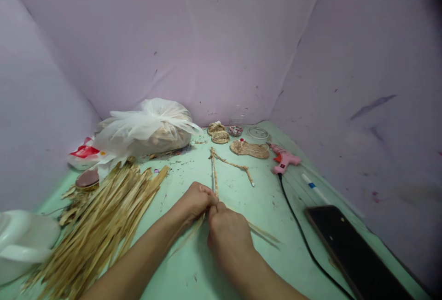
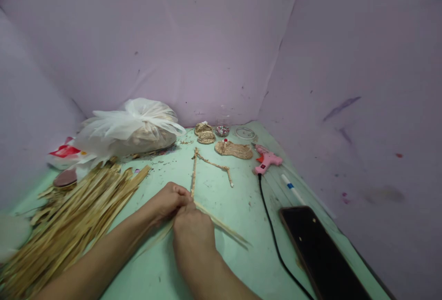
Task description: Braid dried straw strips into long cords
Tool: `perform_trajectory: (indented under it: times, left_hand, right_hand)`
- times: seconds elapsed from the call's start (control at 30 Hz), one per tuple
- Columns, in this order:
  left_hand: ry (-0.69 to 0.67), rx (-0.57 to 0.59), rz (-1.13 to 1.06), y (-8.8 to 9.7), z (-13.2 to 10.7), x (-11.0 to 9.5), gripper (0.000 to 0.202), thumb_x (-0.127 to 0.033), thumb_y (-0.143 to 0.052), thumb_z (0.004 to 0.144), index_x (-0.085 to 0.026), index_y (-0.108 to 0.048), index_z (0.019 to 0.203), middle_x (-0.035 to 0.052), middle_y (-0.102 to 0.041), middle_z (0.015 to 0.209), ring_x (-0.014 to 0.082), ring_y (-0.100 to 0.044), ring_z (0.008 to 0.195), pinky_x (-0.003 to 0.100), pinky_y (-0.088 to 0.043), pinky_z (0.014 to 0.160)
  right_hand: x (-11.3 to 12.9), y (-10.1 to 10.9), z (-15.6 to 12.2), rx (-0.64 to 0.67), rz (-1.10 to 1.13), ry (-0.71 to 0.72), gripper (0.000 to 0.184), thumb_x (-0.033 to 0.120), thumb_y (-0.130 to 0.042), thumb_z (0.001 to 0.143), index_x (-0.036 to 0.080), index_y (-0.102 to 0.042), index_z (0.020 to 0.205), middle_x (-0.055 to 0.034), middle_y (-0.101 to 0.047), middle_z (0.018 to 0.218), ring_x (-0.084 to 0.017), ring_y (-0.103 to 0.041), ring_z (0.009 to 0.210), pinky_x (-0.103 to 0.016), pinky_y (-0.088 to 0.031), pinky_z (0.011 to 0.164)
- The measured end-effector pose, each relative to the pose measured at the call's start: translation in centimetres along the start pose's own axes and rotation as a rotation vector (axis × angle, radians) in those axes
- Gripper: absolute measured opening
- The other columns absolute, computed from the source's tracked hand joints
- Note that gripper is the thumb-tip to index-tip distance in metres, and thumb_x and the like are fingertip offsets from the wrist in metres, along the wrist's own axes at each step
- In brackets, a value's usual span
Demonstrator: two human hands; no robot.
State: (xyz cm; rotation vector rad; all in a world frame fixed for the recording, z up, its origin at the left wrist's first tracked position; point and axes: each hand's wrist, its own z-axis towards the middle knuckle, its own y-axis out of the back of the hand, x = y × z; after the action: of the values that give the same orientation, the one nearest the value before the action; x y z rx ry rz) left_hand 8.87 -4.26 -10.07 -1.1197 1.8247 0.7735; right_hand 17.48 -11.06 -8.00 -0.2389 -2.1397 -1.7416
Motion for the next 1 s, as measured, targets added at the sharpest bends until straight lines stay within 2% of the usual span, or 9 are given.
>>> perform_trajectory:
  times: [0.1,0.13,0.2,0.27,0.33,0.43,0.6,0.83,1.0]
  left_hand:
    - [-0.022,0.016,0.052,0.2,-0.2,-0.5,0.006,-0.009,-0.047,0.047,-0.013,-0.048,0.042,-0.0041,-0.038,0.037,0.0052,-0.03,0.038,0.021,-0.02,0.041]
    - [-0.025,0.031,0.057,0.3,-0.4,-0.8,0.007,-0.01,-0.048,0.048,-0.013,-0.047,0.042,-0.0047,-0.037,0.036,0.0047,-0.027,0.037,0.021,-0.018,0.041]
    - [-0.01,0.066,0.063,0.5,-0.7,-1.4,0.008,-0.012,-0.049,0.051,-0.014,-0.047,0.043,-0.0058,-0.034,0.035,0.0039,-0.024,0.035,0.021,-0.014,0.039]
    - [0.023,0.095,0.078,0.6,-1.1,-1.9,0.009,-0.015,-0.05,0.053,-0.014,-0.047,0.045,-0.0067,-0.031,0.033,0.0033,-0.02,0.033,0.021,-0.01,0.039]
    - [0.042,0.118,0.087,0.7,-1.2,-2.1,0.009,-0.016,-0.05,0.054,-0.014,-0.046,0.046,-0.0073,-0.03,0.033,0.0028,-0.017,0.032,0.021,-0.008,0.038]
    - [0.025,0.134,0.089,0.9,-1.1,-2.0,0.008,-0.017,-0.049,0.054,-0.015,-0.045,0.047,-0.0078,-0.029,0.034,0.0025,-0.016,0.032,0.021,-0.007,0.038]
    - [-0.025,0.15,0.202,1.2,-0.4,-1.0,0.006,-0.018,-0.048,0.054,-0.013,-0.05,0.05,-0.0071,-0.029,0.037,0.0039,-0.018,0.036,0.022,-0.011,0.04]
    - [-0.205,-0.071,0.874,1.0,-1.3,-1.2,0.017,-0.02,-0.044,0.061,-0.014,-0.05,0.046,-0.0022,-0.036,0.043,0.0081,-0.033,0.045,0.023,-0.021,0.046]
    - [-0.101,-0.271,1.181,0.1,-4.0,-3.2,0.022,-0.026,-0.043,0.068,-0.018,-0.062,0.064,0.0089,-0.059,0.064,0.0197,-0.053,0.059,0.027,-0.028,0.051]
  right_hand:
    - [-1.0,2.3,0.1,0.026,-0.018,-0.047,0.018,0.022,-0.052,0.07,0.014,-0.065,0.078,-0.0138,-0.065,0.076,-0.021,-0.056,0.062,-0.027,-0.029,0.051]
    - [-1.7,3.2,0.3,0.025,0.032,-0.058,0.022,0.031,-0.05,0.073,0.016,-0.065,0.069,-0.0117,-0.064,0.067,-0.019,-0.055,0.059,-0.027,-0.028,0.05]
    - [-3.2,4.5,1.0,-0.151,0.179,-0.126,0.03,0.036,-0.043,0.077,0.017,-0.063,0.063,-0.0073,-0.06,0.058,-0.016,-0.051,0.054,-0.026,-0.027,0.049]
    - [-4.5,4.7,1.9,-0.307,0.334,-0.167,0.024,0.029,-0.043,0.077,0.017,-0.062,0.07,-0.0052,-0.061,0.063,-0.014,-0.05,0.057,-0.025,-0.03,0.052]
    - [-5.2,3.6,2.9,-0.209,0.6,-0.158,0.019,0.025,-0.046,0.074,0.015,-0.061,0.07,-0.004,-0.06,0.063,-0.012,-0.05,0.056,-0.023,-0.031,0.05]
    - [-5.3,1.2,3.9,0.109,0.974,-0.211,0.015,0.021,-0.047,0.069,0.013,-0.057,0.062,-0.0015,-0.056,0.054,-0.008,-0.044,0.045,-0.02,-0.03,0.044]
    - [-5.3,-0.3,4.3,0.035,1.018,-0.217,0.012,0.017,-0.05,0.061,0.011,-0.057,0.052,0.0016,-0.051,0.045,-0.004,-0.03,0.039,-0.019,-0.02,0.039]
    - [-5.4,-0.9,4.5,-0.022,1.039,-0.27,0.006,0.012,-0.048,0.053,0.014,-0.052,0.048,0.0054,-0.042,0.039,-0.004,-0.029,0.038,-0.019,-0.019,0.039]
    - [-5.1,-1.3,4.6,-0.003,1.076,-0.246,0.008,0.012,-0.046,0.053,0.013,-0.053,0.049,0.0039,-0.046,0.04,-0.004,-0.03,0.038,-0.019,-0.019,0.04]
